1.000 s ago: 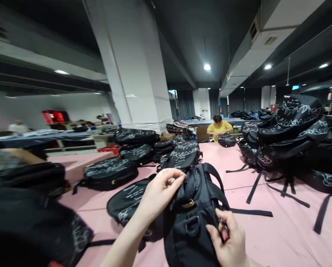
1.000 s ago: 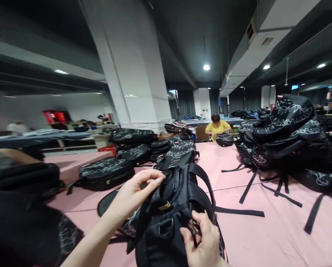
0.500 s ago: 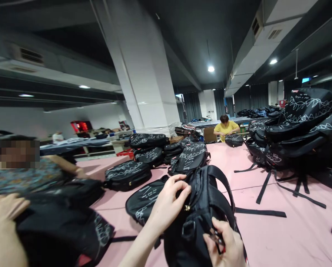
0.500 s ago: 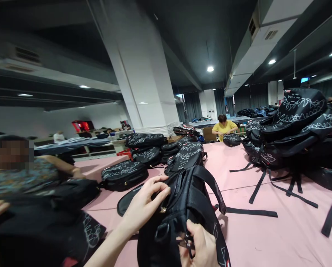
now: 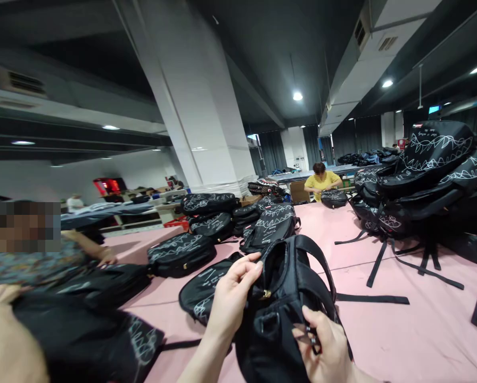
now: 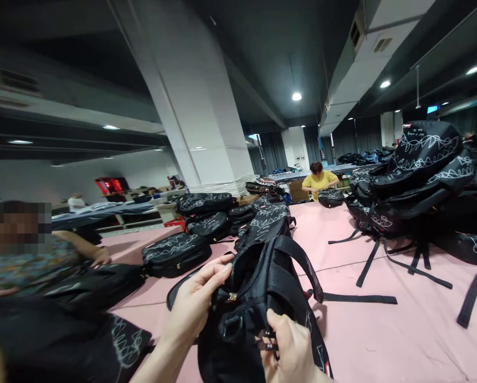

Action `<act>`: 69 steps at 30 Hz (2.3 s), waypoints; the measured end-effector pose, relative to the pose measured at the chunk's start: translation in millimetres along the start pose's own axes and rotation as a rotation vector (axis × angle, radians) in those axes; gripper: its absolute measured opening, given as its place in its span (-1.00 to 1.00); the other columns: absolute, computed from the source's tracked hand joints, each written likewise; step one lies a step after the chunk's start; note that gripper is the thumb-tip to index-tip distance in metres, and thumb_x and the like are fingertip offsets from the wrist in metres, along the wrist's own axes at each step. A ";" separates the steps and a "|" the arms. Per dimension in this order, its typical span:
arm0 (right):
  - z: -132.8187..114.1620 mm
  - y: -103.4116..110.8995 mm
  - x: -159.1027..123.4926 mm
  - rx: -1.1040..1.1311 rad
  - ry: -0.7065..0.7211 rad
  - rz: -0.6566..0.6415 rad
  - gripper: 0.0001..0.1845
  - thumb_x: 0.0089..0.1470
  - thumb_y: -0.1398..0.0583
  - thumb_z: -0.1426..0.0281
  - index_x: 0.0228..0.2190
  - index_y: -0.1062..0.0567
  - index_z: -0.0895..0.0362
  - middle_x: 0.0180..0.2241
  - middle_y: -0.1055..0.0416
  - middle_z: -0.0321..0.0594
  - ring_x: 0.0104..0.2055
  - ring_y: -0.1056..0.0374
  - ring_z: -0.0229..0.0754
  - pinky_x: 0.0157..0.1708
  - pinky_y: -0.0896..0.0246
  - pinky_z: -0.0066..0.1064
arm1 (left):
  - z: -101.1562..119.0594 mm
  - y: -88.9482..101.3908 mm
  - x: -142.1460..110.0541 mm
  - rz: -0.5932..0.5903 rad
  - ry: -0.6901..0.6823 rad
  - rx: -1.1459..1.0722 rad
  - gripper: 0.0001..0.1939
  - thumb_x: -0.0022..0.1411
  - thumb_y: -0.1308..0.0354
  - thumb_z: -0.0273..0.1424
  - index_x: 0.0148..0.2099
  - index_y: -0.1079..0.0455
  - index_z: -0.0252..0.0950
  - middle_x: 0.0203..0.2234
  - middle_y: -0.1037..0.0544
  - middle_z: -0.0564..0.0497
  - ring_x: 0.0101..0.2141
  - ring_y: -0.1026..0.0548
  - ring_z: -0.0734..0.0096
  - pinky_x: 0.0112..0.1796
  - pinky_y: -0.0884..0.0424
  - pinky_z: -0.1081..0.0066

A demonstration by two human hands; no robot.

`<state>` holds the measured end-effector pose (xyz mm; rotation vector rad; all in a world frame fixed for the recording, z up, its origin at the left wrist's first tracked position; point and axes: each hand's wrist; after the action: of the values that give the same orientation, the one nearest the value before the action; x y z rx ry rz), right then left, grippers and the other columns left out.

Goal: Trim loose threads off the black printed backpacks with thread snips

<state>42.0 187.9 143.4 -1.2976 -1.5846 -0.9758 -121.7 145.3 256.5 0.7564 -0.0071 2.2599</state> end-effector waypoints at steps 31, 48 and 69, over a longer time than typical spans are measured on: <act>78.3 42.3 -95.2 -0.262 -0.336 -0.592 -0.62 -0.05 -0.04 0.63 -0.21 -0.45 0.09 -0.40 -0.42 -0.26 -0.35 -0.29 -0.24 -0.31 -0.11 -0.43 | -139.2 -76.4 -87.1 -0.255 0.182 0.370 -0.43 -0.05 -0.17 -0.12 -0.04 -0.23 -0.34 -0.16 -0.47 -0.13 -0.15 -0.45 0.21 -0.17 -0.37 0.30; 98.8 31.9 -114.0 -0.516 -0.144 -0.544 -0.66 0.05 -0.01 0.62 -0.24 -0.48 0.10 -0.25 -0.43 -0.19 -0.31 -0.31 -0.25 -0.39 -0.08 -0.42 | -146.7 -105.5 -87.6 -0.175 0.364 0.655 -0.38 -0.12 -0.19 -0.03 -0.06 -0.31 -0.32 -0.23 -0.51 -0.22 -0.20 -0.47 -0.03 -0.32 -0.37 0.22; 90.6 51.9 -117.5 -0.305 -0.302 -0.639 -0.45 -0.16 0.05 0.74 -0.19 -0.44 0.10 -0.21 -0.34 -0.17 -0.20 -0.29 -0.23 -0.25 -0.21 -0.45 | -160.4 -116.5 -95.7 -0.102 0.426 0.582 -0.43 -0.11 -0.17 0.00 -0.14 -0.36 -0.30 -0.31 -0.53 -0.18 -0.28 -0.49 0.05 -0.36 -0.38 0.27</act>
<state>93.7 242.2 5.3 -1.1924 -2.2252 -1.5102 -75.6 203.4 49.3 0.5226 0.8993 2.2936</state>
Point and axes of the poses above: each hand's wrist, its own x-axis towards the middle knuckle, its own y-axis out of the back of the hand, z = x × y
